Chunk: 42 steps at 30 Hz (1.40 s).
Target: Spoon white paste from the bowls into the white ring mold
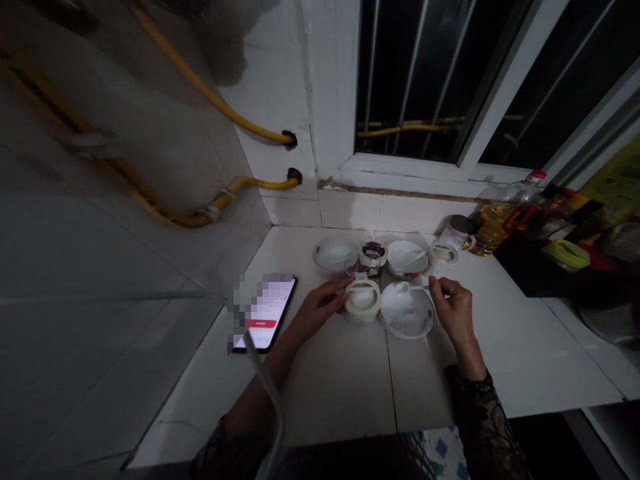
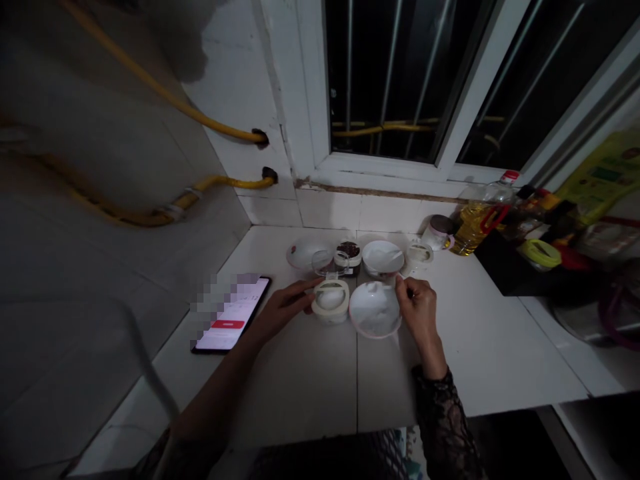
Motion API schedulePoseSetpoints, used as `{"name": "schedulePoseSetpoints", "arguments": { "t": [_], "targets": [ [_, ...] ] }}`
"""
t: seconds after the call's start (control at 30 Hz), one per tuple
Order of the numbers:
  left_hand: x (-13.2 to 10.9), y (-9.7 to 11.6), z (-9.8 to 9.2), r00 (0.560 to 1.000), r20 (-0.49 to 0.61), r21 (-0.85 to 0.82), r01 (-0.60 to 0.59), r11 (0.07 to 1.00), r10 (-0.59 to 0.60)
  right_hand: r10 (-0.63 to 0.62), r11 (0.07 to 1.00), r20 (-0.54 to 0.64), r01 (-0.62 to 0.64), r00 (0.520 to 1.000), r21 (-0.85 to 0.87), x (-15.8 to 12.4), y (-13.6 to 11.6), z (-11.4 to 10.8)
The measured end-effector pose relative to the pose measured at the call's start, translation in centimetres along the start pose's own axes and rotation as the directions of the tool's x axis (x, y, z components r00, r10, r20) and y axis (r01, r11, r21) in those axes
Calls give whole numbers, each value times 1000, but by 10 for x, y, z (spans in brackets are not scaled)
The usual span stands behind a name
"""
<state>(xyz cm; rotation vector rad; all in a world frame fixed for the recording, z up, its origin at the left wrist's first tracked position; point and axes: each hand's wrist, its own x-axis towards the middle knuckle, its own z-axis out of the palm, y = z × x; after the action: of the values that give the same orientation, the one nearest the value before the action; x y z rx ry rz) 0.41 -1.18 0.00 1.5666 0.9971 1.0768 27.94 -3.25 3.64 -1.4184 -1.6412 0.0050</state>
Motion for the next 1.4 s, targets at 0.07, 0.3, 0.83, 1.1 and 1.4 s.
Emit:
{"name": "schedulePoseSetpoints", "arguments": {
  "t": [0.07,0.3,0.83,1.1,1.4],
  "targets": [
    [0,1,0,1000,2,-2,2,1000,-2,-111,976,75,123,991,-179,-1,7,0],
    [-1,3,0,1000,-2,-4,12,1000,-12,-311,871,315,402,897,-285,-7,-12,14],
    [-1,3,-1,1000,-10,59,-3,998,4,-404,884,451,466,796,-30,-2,-12,4],
    [-1,4,0,1000,-12,47,6,999,-6,-374,827,303,463,876,-319,1,-18,7],
    [-1,3,1,1000,-17,38,10,999,-10,-355,835,317,451,879,-316,3,-17,10]
  ]
}}
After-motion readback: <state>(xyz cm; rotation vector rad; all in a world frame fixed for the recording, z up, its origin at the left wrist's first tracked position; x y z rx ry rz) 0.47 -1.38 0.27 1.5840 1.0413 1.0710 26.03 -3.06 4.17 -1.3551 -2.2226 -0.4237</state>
